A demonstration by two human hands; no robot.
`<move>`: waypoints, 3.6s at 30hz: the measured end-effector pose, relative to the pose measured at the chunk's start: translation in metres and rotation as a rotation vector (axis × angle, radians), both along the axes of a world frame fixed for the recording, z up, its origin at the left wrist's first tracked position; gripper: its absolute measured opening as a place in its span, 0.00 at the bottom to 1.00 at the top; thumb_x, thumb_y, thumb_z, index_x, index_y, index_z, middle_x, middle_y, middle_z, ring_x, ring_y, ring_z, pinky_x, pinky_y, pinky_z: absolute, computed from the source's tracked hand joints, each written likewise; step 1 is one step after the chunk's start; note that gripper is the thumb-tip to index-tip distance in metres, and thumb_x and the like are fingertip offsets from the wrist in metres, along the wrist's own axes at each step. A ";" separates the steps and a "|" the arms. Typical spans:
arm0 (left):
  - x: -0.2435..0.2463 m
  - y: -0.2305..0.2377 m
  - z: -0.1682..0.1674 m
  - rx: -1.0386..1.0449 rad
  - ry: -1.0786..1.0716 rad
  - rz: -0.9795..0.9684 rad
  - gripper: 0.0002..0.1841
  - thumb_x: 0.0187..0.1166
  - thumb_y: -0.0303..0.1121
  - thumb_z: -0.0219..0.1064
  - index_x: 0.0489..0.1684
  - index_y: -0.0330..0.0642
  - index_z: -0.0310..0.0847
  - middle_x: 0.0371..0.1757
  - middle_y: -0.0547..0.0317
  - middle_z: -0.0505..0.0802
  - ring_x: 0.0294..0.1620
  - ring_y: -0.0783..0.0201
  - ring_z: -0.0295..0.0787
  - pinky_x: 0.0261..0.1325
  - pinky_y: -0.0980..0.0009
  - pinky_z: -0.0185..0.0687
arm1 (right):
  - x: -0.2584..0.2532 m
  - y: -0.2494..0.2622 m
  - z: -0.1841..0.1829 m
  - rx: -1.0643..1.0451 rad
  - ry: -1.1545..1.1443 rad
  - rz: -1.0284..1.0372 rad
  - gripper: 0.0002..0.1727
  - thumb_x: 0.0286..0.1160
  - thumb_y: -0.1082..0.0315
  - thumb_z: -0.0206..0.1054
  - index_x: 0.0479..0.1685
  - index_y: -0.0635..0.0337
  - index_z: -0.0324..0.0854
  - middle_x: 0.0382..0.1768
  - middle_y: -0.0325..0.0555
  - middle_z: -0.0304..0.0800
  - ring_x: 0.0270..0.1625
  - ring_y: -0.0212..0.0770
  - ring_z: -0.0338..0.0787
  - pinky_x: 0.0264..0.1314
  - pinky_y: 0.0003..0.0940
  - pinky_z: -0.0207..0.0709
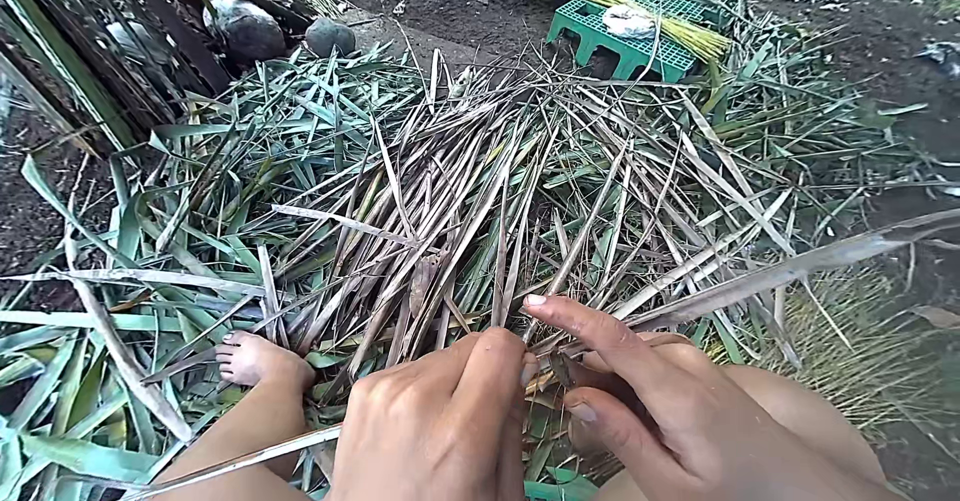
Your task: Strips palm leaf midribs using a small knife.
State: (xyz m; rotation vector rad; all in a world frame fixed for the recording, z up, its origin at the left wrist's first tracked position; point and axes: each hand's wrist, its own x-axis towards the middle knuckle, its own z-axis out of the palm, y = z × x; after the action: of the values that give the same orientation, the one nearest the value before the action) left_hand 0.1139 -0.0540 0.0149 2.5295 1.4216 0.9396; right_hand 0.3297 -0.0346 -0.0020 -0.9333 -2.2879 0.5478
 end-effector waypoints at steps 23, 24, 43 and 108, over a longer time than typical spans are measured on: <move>-0.012 -0.002 0.008 -0.010 0.023 0.001 0.20 0.93 0.36 0.48 0.35 0.37 0.82 0.17 0.54 0.81 0.15 0.60 0.74 0.18 0.66 0.58 | 0.032 0.023 0.002 -0.171 0.164 -0.009 0.26 0.90 0.49 0.53 0.73 0.59 0.77 0.21 0.25 0.73 0.21 0.09 0.65 0.22 0.06 0.59; -0.012 -0.002 0.008 -0.009 0.026 -0.002 0.20 0.93 0.36 0.48 0.35 0.37 0.82 0.17 0.53 0.81 0.16 0.60 0.74 0.18 0.66 0.59 | 0.034 0.023 0.003 -0.173 0.162 -0.013 0.26 0.90 0.49 0.54 0.71 0.59 0.78 0.22 0.25 0.75 0.21 0.08 0.66 0.23 0.05 0.60; -0.006 0.009 0.007 -0.010 0.041 -0.002 0.18 0.92 0.40 0.51 0.44 0.41 0.86 0.26 0.57 0.88 0.22 0.62 0.81 0.22 0.66 0.67 | 0.029 0.019 0.000 0.193 0.052 -0.196 0.25 0.91 0.50 0.51 0.55 0.61 0.87 0.21 0.35 0.80 0.21 0.17 0.71 0.24 0.12 0.62; 0.013 0.004 0.003 -0.194 -0.370 -0.194 0.14 0.87 0.30 0.54 0.31 0.35 0.80 0.18 0.62 0.75 0.19 0.76 0.66 0.23 0.82 0.58 | -0.010 -0.012 -0.003 -0.480 0.671 0.152 0.25 0.90 0.67 0.56 0.78 0.77 0.70 0.35 0.29 0.85 0.31 0.11 0.74 0.34 0.08 0.71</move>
State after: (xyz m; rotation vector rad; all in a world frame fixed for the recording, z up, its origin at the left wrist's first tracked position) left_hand 0.1265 -0.0504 0.0178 2.1641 1.0807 1.1016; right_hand 0.3196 -0.0461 -0.0046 -0.6414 -1.6437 1.2966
